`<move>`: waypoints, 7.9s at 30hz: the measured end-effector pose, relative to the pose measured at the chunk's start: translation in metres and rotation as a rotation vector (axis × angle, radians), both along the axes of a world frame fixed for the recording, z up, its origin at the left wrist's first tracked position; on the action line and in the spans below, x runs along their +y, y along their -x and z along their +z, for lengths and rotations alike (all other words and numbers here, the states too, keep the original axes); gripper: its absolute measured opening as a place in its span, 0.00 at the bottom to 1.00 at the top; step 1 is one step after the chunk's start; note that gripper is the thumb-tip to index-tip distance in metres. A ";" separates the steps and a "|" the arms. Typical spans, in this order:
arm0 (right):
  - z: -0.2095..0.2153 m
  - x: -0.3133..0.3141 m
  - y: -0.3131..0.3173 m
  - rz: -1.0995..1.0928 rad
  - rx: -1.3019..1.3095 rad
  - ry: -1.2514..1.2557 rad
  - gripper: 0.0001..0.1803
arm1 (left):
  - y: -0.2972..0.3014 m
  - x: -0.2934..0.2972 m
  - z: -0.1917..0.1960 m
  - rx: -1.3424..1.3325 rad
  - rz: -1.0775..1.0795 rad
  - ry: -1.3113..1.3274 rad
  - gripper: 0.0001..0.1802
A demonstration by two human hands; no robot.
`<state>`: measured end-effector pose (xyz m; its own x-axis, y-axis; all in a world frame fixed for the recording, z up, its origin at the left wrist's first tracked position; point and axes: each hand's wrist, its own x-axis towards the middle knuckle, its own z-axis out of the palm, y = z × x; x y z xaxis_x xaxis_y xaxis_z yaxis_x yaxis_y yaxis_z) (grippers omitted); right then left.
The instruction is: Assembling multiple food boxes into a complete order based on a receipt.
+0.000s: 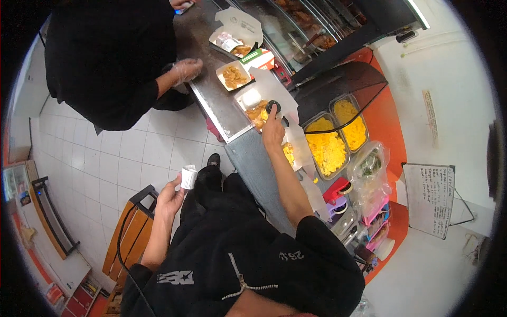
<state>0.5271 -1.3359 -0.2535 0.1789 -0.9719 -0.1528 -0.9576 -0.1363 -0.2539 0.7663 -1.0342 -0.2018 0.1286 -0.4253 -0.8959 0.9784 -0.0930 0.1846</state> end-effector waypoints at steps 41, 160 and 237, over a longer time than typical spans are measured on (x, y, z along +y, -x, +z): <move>0.169 0.114 0.252 -0.341 -1.634 -0.015 0.33 | 0.310 -0.232 0.149 -0.954 -1.463 0.846 0.26; 0.059 0.040 0.025 -0.093 -0.306 0.177 0.29 | 0.005 -0.105 0.166 -1.012 -0.531 0.695 0.30; 0.210 0.286 0.384 -0.120 -1.568 0.129 0.39 | 0.434 -0.086 0.207 -1.054 -1.238 1.283 0.43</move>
